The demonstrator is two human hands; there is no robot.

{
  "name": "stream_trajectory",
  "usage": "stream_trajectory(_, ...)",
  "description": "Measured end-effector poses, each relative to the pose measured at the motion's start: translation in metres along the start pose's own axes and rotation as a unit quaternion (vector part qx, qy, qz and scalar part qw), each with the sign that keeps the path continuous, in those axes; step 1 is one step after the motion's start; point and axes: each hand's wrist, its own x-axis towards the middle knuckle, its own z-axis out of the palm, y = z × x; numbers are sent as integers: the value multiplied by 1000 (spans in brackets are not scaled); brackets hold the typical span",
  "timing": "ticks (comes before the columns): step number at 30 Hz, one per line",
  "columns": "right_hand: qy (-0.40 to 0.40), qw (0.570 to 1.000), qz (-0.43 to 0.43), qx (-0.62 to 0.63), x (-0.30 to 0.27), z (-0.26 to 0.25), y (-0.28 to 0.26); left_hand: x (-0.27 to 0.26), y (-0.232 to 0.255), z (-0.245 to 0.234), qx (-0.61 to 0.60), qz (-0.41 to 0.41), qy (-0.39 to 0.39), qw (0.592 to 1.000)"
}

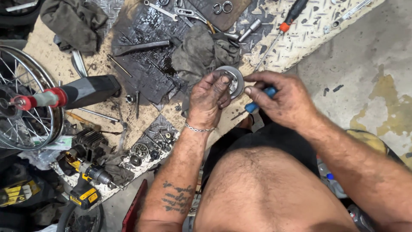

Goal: The person uses a screwdriver to work on a circular metal part on a workbench. They then pick up a small metal piece and place it into the part. Finally, they lift a larger engine casing and place the circular part into it.

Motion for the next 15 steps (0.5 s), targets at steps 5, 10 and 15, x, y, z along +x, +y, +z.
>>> stream_trajectory(5,-77,983,-146,-76,20,-24,-22,-9,25,0,78,-123,-73,987)
stream_trajectory(10,-142,944,-250,-160,29,-26,-22,-12,40,-2,123,-189,-113,967)
stream_trajectory(15,-177,963,-190,-70,30,-17,-4,-14,31,-14,70,-249,-116,959)
